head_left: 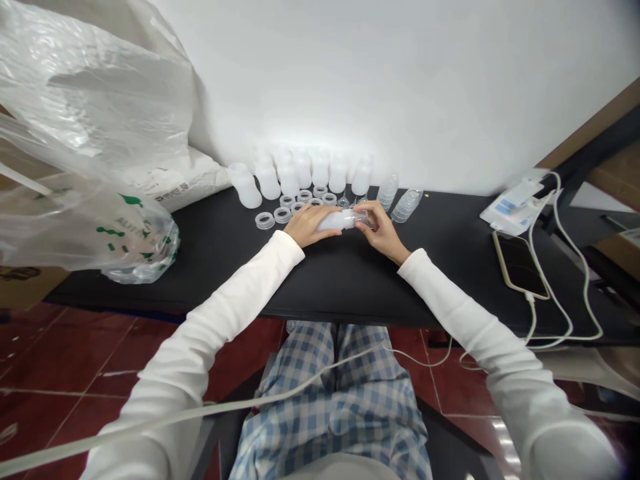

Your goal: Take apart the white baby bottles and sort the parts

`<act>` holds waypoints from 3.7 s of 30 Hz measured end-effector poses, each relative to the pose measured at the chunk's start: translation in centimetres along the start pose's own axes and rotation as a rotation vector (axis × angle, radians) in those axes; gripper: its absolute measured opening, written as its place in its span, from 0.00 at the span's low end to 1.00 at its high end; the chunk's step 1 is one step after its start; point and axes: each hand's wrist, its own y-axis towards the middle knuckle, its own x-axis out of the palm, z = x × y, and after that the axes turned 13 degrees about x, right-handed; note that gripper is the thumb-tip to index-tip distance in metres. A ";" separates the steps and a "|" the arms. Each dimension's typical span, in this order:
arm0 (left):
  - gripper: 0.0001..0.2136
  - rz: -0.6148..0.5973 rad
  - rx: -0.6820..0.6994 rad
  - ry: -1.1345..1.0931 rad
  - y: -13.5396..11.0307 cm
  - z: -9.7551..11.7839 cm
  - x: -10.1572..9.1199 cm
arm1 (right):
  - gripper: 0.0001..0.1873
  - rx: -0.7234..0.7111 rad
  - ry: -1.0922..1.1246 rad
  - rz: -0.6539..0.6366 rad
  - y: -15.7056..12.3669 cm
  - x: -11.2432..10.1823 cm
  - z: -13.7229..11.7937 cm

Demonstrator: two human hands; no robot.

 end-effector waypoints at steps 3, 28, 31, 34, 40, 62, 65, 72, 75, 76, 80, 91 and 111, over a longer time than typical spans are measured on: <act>0.29 0.056 0.038 0.057 -0.2 -0.1 0.4 | 0.24 0.064 0.004 0.042 0.0 0.1 -0.2; 0.27 0.096 -0.047 -0.182 0.4 1.6 0.2 | 0.27 -0.195 -0.376 -0.012 -0.2 -1.3 -1.7; 0.27 0.070 -0.034 -0.135 0.4 1.4 0.3 | 0.25 -0.122 -0.348 -0.041 -0.2 -1.4 -1.4; 0.27 0.042 0.038 -0.034 0.7 1.7 0.4 | 0.29 0.034 -0.326 0.024 -0.3 -1.1 -1.2; 0.26 -0.002 0.122 0.058 0.9 2.1 0.2 | 0.42 0.239 -0.405 0.125 -0.2 -0.9 -1.2; 0.27 0.029 0.087 0.071 0.7 1.5 0.3 | 0.30 0.159 -0.331 0.059 0.1 -1.4 -0.6; 0.23 0.028 0.117 0.108 0.8 1.7 0.0 | 0.37 0.216 -0.318 0.087 0.0 -1.1 -0.7; 0.26 -0.009 0.121 0.073 0.9 1.9 0.1 | 0.46 0.312 -0.415 0.053 0.0 -1.4 0.1; 0.28 0.019 0.073 0.039 0.8 1.8 0.2 | 0.41 0.172 -0.405 0.099 -0.3 -1.5 -0.1; 0.28 0.034 0.051 0.014 0.7 1.7 0.2 | 0.37 0.111 -0.398 0.101 -0.4 -1.6 -0.2; 0.28 0.072 -0.002 -0.072 0.4 1.3 0.2 | 0.31 0.001 -0.382 0.025 -0.6 -1.6 -0.9; 0.27 -0.030 0.189 0.140 0.8 1.4 0.0 | 0.44 0.214 -0.546 0.023 -0.2 -1.2 -0.2; 0.29 0.104 0.125 0.115 0.7 1.2 0.5 | 0.30 0.065 -0.327 0.054 -0.5 -0.8 -1.2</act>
